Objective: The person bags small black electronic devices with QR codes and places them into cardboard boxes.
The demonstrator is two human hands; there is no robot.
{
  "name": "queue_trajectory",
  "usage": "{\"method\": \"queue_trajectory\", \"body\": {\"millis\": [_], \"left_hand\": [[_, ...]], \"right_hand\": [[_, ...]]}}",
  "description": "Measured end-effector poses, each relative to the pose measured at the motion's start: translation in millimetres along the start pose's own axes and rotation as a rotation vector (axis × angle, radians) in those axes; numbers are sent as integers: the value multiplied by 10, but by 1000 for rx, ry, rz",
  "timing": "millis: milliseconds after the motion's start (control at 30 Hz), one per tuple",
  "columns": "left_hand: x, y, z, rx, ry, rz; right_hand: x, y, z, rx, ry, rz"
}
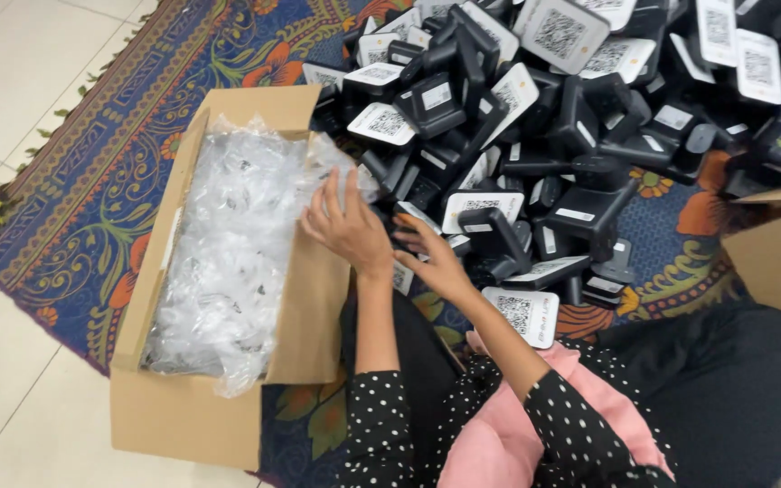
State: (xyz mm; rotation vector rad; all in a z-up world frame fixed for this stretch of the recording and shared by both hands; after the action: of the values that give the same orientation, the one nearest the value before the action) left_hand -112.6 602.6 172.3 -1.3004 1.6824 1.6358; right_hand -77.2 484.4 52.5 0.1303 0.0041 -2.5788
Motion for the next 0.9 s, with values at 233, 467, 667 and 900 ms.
{"method": "queue_trajectory", "body": {"millis": [233,467,667,900], "left_hand": [[775,-230,-1476,967,415,163],[1582,-499,-1648,1253,867,291],[1399,-359,-1548,1325,731,420],[1609,-511,-1288,1267,752,555]], "right_hand": [[822,1766,-208,-527,-190,-472],[1246,2424,132,-253,-119,-612],[1325,2435,87,-185,-76,-734],[1338,2449,-1,-410,-148,-674]]}}
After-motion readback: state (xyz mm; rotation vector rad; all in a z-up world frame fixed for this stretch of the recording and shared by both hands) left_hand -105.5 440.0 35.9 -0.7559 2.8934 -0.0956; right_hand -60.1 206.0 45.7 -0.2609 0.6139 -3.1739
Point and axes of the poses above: each hand's wrist, its own x-axis away from the middle knuckle, its own y-axis out of the back of the hand, z = x × y, the point moved 8 cm from there along -x, towards the middle knuckle, and after that the axes turned 5 degrees about -y, right-handed, at the moved point
